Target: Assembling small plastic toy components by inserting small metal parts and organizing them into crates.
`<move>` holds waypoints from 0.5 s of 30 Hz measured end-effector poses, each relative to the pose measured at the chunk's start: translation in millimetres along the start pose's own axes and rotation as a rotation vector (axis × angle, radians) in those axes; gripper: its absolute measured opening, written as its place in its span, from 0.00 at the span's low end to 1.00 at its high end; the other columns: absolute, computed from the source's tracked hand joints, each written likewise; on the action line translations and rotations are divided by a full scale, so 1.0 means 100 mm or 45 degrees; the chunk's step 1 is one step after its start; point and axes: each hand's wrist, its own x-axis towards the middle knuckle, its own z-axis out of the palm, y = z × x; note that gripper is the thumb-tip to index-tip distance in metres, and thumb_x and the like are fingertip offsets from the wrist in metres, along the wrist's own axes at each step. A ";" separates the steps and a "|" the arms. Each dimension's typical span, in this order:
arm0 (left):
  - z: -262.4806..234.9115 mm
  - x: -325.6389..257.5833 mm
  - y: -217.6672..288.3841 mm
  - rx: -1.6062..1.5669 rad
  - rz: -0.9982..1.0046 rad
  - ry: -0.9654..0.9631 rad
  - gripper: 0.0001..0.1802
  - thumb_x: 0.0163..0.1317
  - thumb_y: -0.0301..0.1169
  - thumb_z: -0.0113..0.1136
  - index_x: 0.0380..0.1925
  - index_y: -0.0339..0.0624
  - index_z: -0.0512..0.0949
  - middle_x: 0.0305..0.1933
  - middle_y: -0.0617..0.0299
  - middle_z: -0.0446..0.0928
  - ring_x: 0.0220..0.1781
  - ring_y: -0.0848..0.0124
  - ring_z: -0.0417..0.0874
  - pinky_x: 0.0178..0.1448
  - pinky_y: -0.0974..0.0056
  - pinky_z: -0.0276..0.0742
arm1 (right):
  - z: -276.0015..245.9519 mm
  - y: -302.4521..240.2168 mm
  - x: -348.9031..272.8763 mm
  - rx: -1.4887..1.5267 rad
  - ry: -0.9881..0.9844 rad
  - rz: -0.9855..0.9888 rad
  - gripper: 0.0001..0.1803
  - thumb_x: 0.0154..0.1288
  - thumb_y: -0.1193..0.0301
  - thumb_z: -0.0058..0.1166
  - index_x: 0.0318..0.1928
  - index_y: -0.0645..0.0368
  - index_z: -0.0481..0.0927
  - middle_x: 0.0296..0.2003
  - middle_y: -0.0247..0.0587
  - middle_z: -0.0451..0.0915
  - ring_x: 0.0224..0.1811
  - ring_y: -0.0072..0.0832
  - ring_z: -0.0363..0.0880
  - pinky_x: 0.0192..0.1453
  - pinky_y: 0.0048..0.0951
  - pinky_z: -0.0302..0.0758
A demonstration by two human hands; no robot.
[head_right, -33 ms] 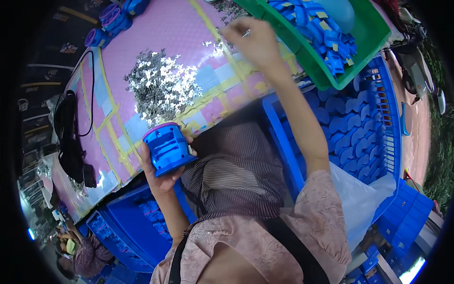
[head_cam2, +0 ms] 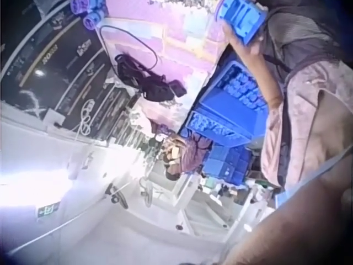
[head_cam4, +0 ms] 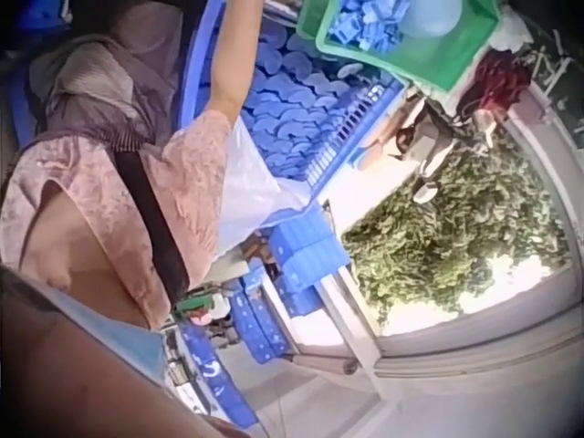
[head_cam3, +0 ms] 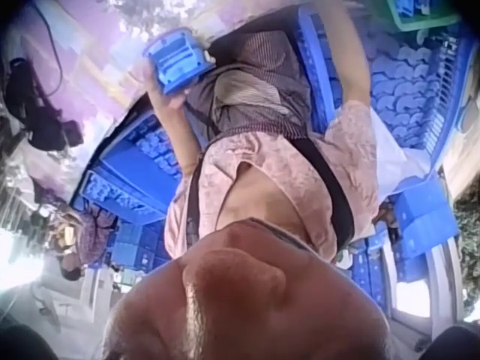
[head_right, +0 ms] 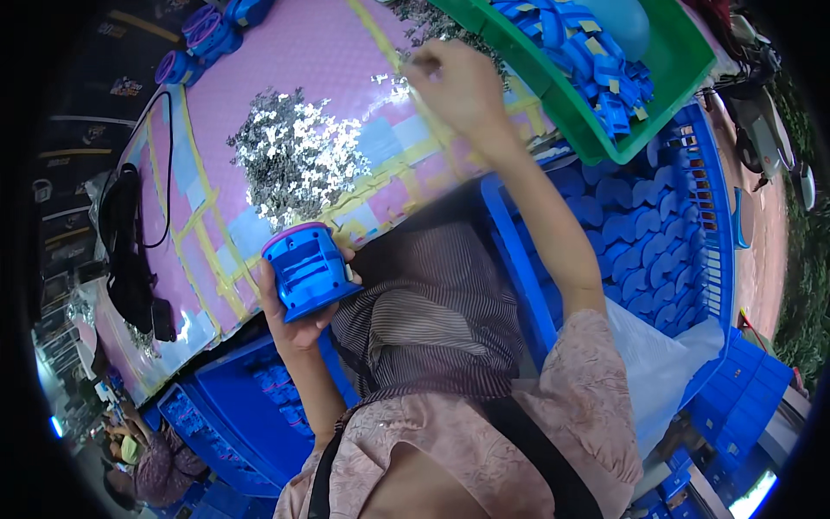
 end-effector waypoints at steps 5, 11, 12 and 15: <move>0.05 -0.01 -0.03 0.076 0.040 0.091 0.47 0.64 0.64 0.51 0.65 0.31 0.62 0.55 0.32 0.73 0.44 0.42 0.84 0.15 0.72 0.76 | 0.39 0.09 -0.18 -1.061 -0.039 -0.263 0.07 0.60 0.67 0.62 0.39 0.51 0.84 0.34 0.36 0.80 0.35 0.34 0.85 0.36 0.36 0.79; 0.09 -0.07 -0.06 0.299 0.184 0.475 0.44 0.64 0.62 0.52 0.63 0.33 0.66 0.54 0.40 0.78 0.46 0.48 0.86 0.21 0.68 0.78 | 0.47 0.01 -0.28 -0.806 -0.118 -0.335 0.07 0.58 0.70 0.63 0.37 0.52 0.80 0.34 0.35 0.80 0.36 0.34 0.85 0.36 0.31 0.78; 0.14 -0.02 -0.09 0.272 0.228 0.510 0.43 0.64 0.62 0.52 0.63 0.33 0.66 0.53 0.42 0.79 0.46 0.50 0.86 0.19 0.71 0.75 | 0.50 0.00 -0.32 -0.805 -0.070 -0.346 0.08 0.58 0.71 0.63 0.37 0.53 0.79 0.33 0.35 0.80 0.36 0.34 0.84 0.37 0.31 0.78; 0.12 -0.01 -0.07 0.354 0.234 0.515 0.43 0.64 0.61 0.52 0.63 0.32 0.66 0.52 0.42 0.79 0.45 0.50 0.87 0.18 0.72 0.74 | 0.54 0.03 -0.30 -0.773 0.063 -0.308 0.07 0.59 0.71 0.64 0.38 0.54 0.81 0.32 0.38 0.80 0.34 0.34 0.83 0.37 0.31 0.78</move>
